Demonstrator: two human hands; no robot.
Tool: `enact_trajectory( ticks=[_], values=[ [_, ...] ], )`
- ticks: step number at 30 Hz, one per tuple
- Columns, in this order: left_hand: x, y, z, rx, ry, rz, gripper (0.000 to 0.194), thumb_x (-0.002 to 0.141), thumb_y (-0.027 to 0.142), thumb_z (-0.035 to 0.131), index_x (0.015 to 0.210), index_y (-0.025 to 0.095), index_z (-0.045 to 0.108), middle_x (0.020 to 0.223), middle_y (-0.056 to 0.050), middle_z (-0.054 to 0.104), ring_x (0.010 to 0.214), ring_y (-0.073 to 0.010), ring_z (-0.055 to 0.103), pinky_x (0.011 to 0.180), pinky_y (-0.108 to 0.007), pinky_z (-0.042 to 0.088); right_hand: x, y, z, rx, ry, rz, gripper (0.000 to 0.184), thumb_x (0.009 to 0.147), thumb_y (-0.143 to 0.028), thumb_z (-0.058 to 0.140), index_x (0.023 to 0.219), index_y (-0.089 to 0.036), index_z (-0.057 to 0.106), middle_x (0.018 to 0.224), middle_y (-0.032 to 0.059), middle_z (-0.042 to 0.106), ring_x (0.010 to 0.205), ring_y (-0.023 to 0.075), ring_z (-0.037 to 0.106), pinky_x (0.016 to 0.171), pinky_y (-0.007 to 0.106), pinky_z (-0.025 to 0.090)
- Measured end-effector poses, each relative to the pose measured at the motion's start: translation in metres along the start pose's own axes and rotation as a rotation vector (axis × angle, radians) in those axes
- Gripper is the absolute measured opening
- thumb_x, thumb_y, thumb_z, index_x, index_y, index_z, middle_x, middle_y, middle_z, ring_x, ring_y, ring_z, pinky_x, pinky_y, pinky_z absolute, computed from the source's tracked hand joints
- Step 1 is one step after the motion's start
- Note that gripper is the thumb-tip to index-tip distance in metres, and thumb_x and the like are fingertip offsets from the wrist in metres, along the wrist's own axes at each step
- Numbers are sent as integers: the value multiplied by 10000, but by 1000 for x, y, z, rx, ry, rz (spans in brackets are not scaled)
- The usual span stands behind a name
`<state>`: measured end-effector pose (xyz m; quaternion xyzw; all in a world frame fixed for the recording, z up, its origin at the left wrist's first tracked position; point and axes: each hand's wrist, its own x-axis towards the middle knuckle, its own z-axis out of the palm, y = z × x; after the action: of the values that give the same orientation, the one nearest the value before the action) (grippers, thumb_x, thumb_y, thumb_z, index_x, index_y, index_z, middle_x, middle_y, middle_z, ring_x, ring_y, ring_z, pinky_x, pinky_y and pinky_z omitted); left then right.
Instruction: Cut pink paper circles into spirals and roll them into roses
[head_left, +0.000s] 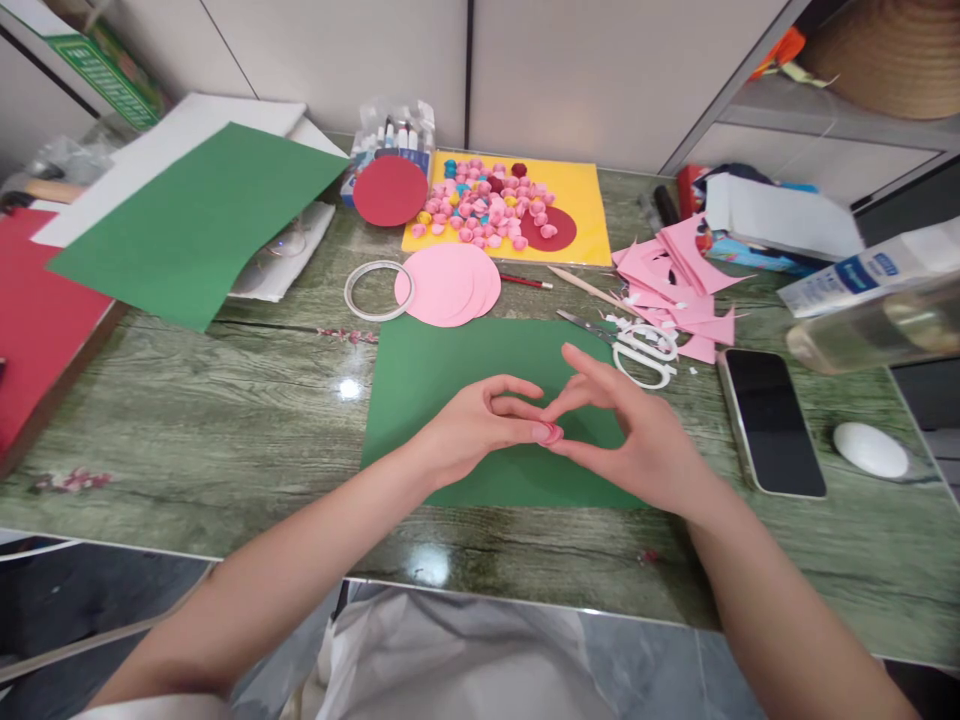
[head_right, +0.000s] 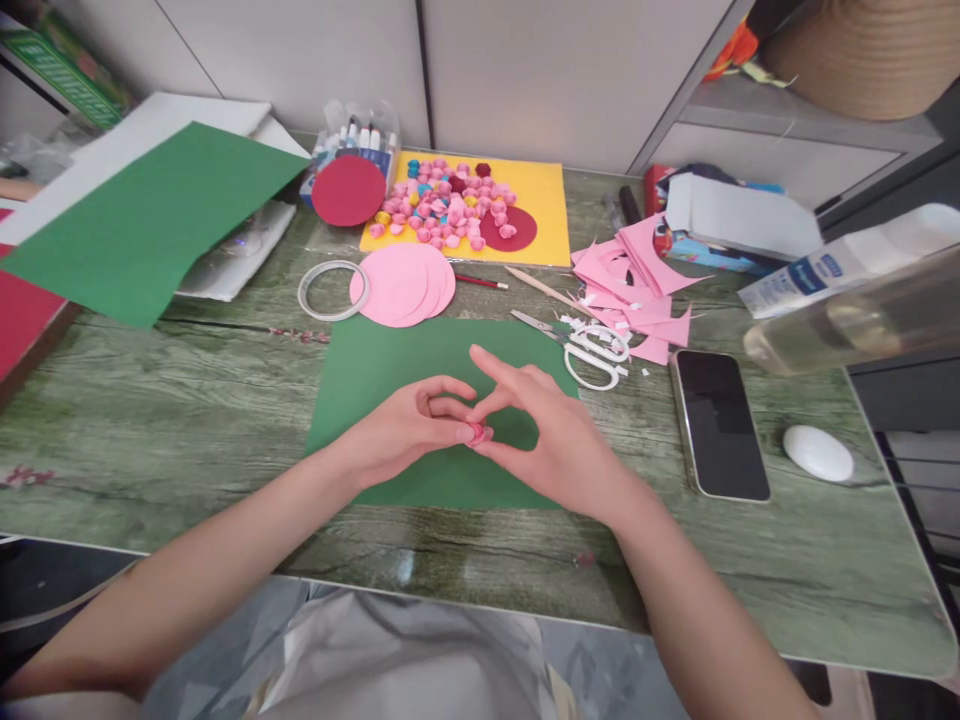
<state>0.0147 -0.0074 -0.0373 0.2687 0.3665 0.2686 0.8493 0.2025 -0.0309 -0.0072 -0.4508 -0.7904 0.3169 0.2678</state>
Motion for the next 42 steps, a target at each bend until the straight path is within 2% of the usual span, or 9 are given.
enact_trajectory(
  ticks=[3, 8, 15, 18, 23, 28, 31, 35, 42],
  values=[
    [0, 4, -2, 13, -26, -29, 409, 610, 113, 763, 957, 164, 553, 764, 2, 705, 728, -120, 668, 765, -290, 462, 0, 0, -4, 75, -19, 26, 756, 802, -179, 628, 1411, -339, 211, 924, -33, 699, 985, 182, 573, 976, 402, 392],
    [-1, 6, -2, 60, -38, -36, 411, 609, 96, 753, 960, 158, 548, 737, 1, 702, 700, -120, 667, 755, -298, 472, 0, 1, -4, 73, -24, 26, 718, 806, -184, 623, 1395, -351, 247, 905, -45, 707, 970, 168, 588, 993, 398, 382],
    [-1, 2, -2, 142, -43, 49, 401, 599, 91, 755, 943, 154, 559, 744, -7, 702, 706, -128, 673, 765, -308, 488, 0, 0, -3, 47, -40, 42, 700, 806, -200, 624, 1387, -355, 266, 880, -37, 706, 971, 185, 589, 989, 431, 382],
    [-1, 3, 0, 99, -3, 77, 393, 601, 97, 756, 936, 151, 558, 732, -8, 705, 713, -134, 674, 762, -308, 489, 0, 0, -2, 73, 5, 56, 673, 807, -211, 622, 1376, -349, 292, 909, -21, 695, 978, 195, 598, 1001, 451, 365],
    [-1, 6, 1, -11, 101, 126, 377, 607, 135, 768, 923, 160, 563, 764, 1, 712, 718, -113, 672, 735, -250, 477, 2, 4, 2, 132, 167, 227, 550, 826, -250, 587, 1329, -321, 377, 849, -4, 653, 871, 193, 613, 899, 413, 439],
    [1, 1, 2, -45, 160, 207, 376, 598, 133, 774, 912, 156, 569, 775, 2, 711, 705, -109, 665, 762, -262, 475, 6, 7, 12, 386, 65, 378, 490, 835, -296, 567, 1295, -287, 398, 775, -9, 652, 776, 174, 623, 779, 353, 491],
    [3, -5, 3, -49, 143, 249, 367, 607, 130, 769, 916, 155, 572, 774, 3, 707, 724, -110, 661, 795, -282, 479, 7, 6, 16, 484, 107, 434, 453, 817, -278, 585, 1245, -273, 438, 753, -12, 652, 760, 167, 626, 757, 337, 498],
    [4, -10, 2, -29, 124, 292, 359, 619, 136, 762, 923, 157, 573, 793, -4, 705, 760, -114, 659, 813, -288, 483, 7, 6, 18, 492, 125, 440, 464, 795, -245, 601, 1232, -269, 446, 749, -14, 641, 741, 164, 617, 765, 345, 496],
    [2, -7, 7, 131, 133, 339, 363, 616, 186, 767, 910, 160, 556, 828, -19, 704, 793, -136, 666, 801, -304, 498, 5, 8, 16, 385, 132, 361, 512, 774, -192, 589, 1253, -259, 421, 685, -35, 590, 664, 156, 580, 740, 360, 494]
  ],
)
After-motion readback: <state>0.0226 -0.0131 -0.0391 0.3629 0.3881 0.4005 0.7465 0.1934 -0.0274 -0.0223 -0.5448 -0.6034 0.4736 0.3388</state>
